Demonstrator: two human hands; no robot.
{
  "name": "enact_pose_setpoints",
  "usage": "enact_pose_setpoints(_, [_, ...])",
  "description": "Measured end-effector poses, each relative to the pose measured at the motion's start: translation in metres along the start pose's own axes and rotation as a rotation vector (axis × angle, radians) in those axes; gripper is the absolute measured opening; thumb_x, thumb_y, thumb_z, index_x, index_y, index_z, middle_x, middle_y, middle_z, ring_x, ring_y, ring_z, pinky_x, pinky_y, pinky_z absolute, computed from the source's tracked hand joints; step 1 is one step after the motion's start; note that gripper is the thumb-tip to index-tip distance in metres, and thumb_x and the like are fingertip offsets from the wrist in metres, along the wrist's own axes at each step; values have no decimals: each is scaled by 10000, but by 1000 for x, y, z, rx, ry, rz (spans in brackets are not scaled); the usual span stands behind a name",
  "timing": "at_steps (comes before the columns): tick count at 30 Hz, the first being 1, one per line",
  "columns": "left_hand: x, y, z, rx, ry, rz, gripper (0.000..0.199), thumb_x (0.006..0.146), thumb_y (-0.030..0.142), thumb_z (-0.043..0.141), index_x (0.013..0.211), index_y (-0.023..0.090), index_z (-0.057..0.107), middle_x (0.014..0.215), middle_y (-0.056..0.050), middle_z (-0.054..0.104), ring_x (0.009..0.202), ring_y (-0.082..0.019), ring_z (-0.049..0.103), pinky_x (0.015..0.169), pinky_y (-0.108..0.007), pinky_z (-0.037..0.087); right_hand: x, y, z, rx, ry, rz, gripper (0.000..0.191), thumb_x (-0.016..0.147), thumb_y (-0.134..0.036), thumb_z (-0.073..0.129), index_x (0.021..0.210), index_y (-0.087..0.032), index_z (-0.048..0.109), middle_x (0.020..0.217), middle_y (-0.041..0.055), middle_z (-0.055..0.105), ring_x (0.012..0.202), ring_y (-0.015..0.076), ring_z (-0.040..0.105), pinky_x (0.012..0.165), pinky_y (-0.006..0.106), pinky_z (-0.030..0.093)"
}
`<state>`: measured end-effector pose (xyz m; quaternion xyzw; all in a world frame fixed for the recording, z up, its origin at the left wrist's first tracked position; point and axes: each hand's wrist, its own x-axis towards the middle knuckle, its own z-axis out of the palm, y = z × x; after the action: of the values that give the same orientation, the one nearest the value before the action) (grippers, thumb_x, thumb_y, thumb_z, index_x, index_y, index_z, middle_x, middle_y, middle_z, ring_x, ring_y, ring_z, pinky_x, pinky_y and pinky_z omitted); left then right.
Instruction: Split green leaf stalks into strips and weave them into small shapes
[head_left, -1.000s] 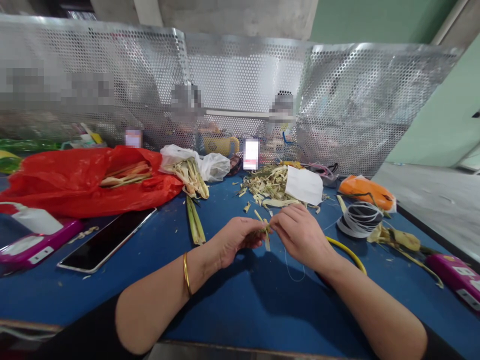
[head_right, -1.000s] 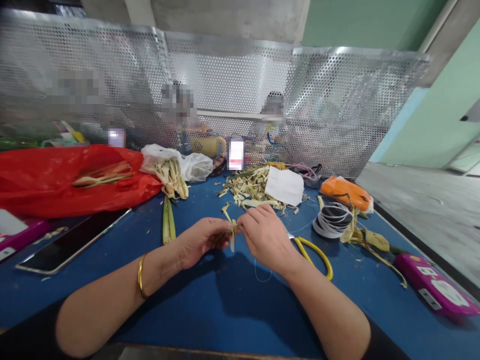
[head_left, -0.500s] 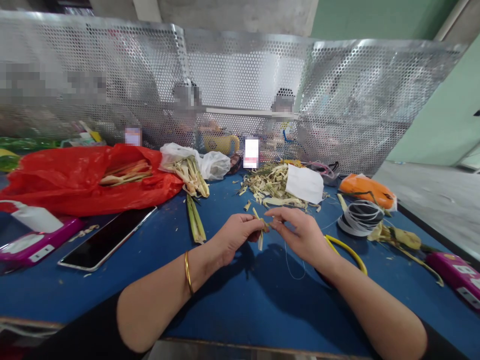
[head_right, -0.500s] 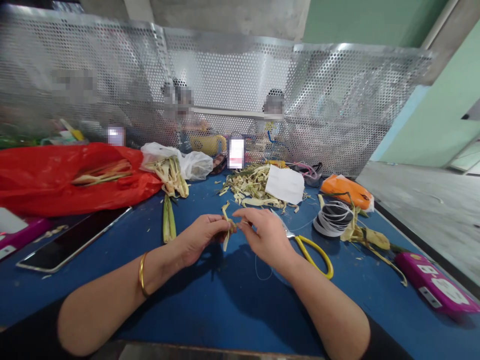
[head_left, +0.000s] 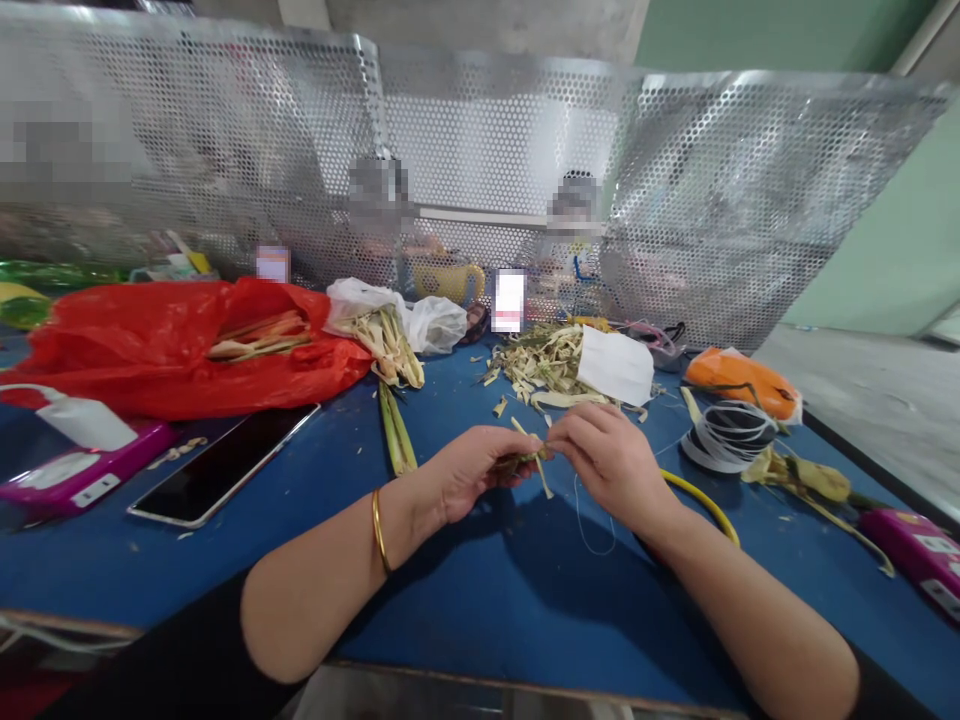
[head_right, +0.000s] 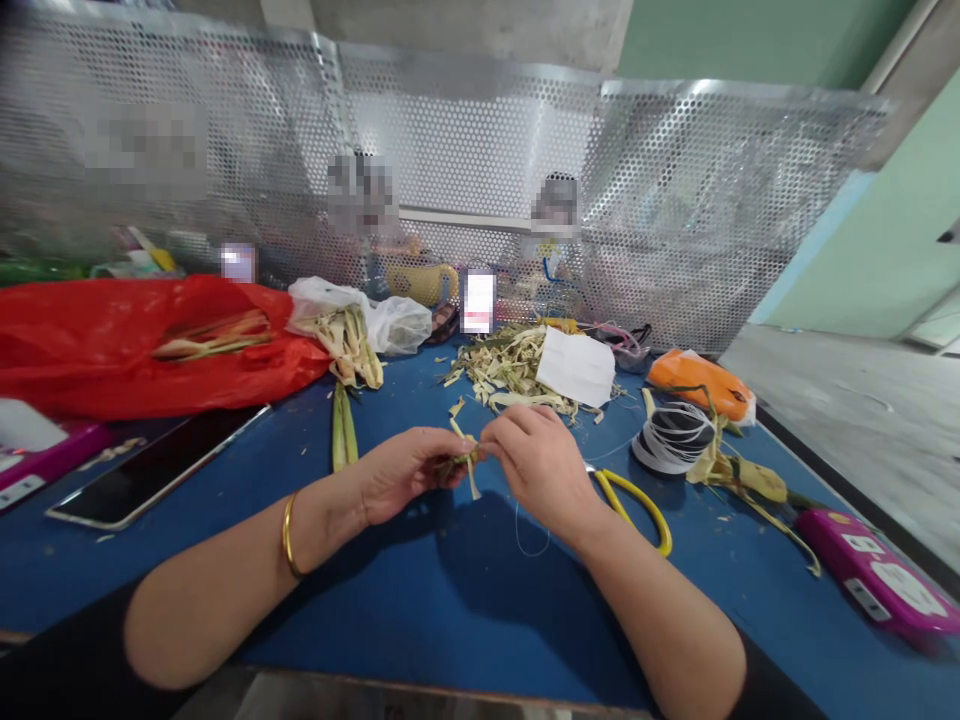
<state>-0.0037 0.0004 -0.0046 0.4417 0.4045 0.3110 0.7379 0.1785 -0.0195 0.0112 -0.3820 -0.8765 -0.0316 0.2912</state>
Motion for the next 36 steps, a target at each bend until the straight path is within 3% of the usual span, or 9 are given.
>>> enact_pose_setpoints(4, [0, 0, 1, 34, -20, 47, 173, 623, 303, 714, 655, 135, 682, 602, -4, 602, 584, -104, 505, 606, -237, 389, 2, -3, -1, 113, -65, 161, 217, 915, -208, 417, 733, -190, 534, 747, 32, 570, 728, 167, 496, 699, 302, 360])
enact_pose_setpoints(9, [2, -5, 5, 342, 26, 305, 171, 676, 302, 671, 676, 134, 698, 634, -4, 615, 641, -122, 505, 659, -252, 384, 1, -3, 8, 671, -178, 639, 203, 797, -245, 473, 600, -196, 483, 526, -34, 456, 538, 128, 444, 547, 252, 344])
enact_pose_setpoints(11, [3, -6, 5, 445, 64, 374, 151, 681, 278, 643, 670, 138, 697, 617, 4, 600, 631, -123, 486, 641, -252, 367, 0, -2, 11, 789, -197, 720, 206, 784, -259, 478, 592, -191, 502, 495, -38, 454, 505, 123, 451, 537, 249, 360])
enact_pose_setpoints(14, [4, -5, 4, 377, 134, 325, 160, 670, 288, 634, 613, 144, 675, 579, 4, 573, 609, -122, 473, 620, -251, 360, 0, -4, 10, 591, -107, 591, 167, 817, -287, 521, 695, -185, 574, 597, -9, 562, 582, 140, 520, 584, 256, 395])
enact_pose_setpoints(18, [3, -2, 4, 152, 117, 188, 129, 604, 280, 662, 557, 160, 654, 560, 11, 545, 589, -111, 459, 608, -243, 365, -2, -4, 3, 224, 3, 214, 168, 894, -208, 488, 1009, -205, 610, 889, 58, 665, 804, 180, 595, 729, 291, 431])
enact_pose_setpoints(21, [2, -2, 3, 72, 66, 101, 97, 569, 253, 664, 550, 160, 649, 575, 11, 542, 582, -107, 452, 594, -241, 360, -2, -1, 0, 45, -24, 12, 210, 932, -167, 424, 973, -200, 627, 890, 77, 656, 828, 188, 583, 747, 301, 422])
enact_pose_setpoints(25, [2, -2, 2, 55, 7, 52, 134, 598, 284, 660, 590, 151, 668, 585, -5, 563, 574, -109, 460, 597, -247, 367, 0, 2, 0, -55, -46, -52, 205, 939, -165, 410, 886, -183, 607, 852, 76, 626, 805, 195, 547, 738, 311, 400])
enact_pose_setpoints(30, [2, -1, 1, 195, 10, 175, 216, 616, 363, 717, 636, 152, 677, 620, -9, 598, 623, -121, 500, 652, -250, 383, 1, 0, 1, 100, -97, 207, 163, 916, -186, 423, 794, -190, 531, 824, 46, 584, 748, 170, 530, 667, 282, 388])
enact_pose_setpoints(36, [2, -6, 2, 767, 144, 480, 266, 743, 355, 587, 565, 158, 606, 544, 22, 501, 558, -108, 406, 546, -240, 277, 0, 3, 10, 515, -243, 675, 164, 819, -259, 518, 669, -192, 522, 531, -41, 524, 524, 120, 476, 537, 240, 347])
